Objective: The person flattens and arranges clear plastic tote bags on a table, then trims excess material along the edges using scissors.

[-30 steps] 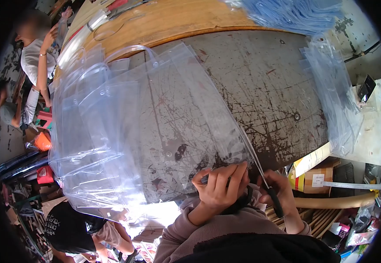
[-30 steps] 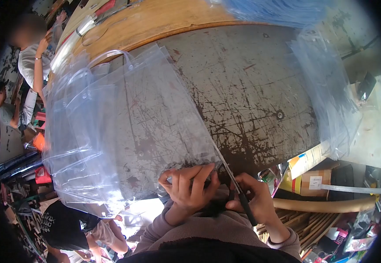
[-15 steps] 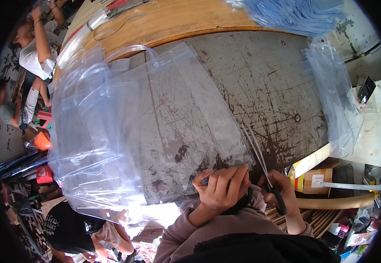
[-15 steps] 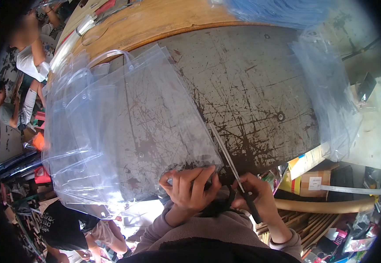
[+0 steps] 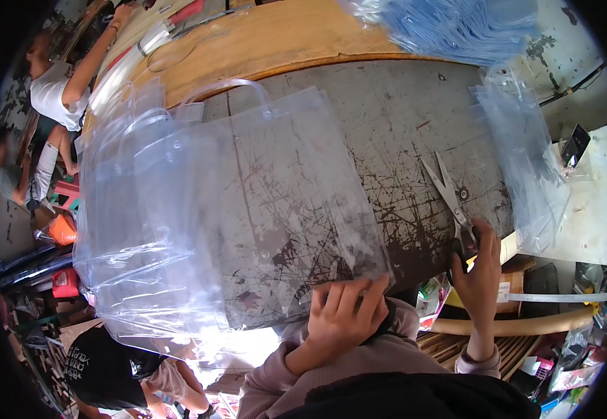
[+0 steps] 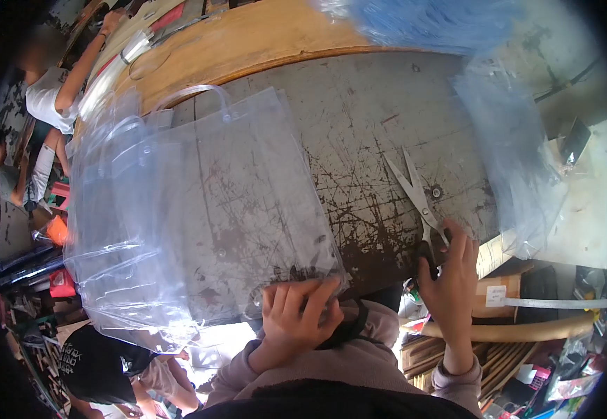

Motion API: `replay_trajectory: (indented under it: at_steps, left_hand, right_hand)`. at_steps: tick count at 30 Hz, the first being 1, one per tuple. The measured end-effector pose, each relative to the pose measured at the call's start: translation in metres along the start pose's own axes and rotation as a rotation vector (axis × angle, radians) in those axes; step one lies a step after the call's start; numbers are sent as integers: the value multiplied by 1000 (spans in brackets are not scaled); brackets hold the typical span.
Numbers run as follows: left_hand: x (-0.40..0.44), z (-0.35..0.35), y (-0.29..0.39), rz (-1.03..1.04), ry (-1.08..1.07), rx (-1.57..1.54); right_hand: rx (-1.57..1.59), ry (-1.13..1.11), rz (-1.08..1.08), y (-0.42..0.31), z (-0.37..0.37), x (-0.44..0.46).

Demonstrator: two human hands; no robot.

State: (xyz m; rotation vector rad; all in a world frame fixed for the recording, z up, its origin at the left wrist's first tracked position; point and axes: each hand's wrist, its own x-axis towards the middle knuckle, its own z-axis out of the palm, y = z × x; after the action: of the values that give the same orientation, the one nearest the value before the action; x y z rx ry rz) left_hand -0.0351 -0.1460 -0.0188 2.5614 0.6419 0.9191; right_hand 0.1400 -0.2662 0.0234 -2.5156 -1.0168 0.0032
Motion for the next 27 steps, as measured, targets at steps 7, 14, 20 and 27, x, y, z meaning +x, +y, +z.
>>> replay_trajectory:
  at_steps: [7,14,20,27]
  left_hand:
    - [-12,-4,-4,110,-111,28]
    - [-20,-3,-8,206,-77,88]
    - [-23,3,-11,259,-1,77]
    - [-22,3,-15,285,-69,39]
  right_hand:
    - [-191,-35,23,-17,2,-1]
    - [483,-293,-171,-44,6,3]
    - [519,-487,-244,-44,16,11]
    - [262,-286,-599,-37,30,20]
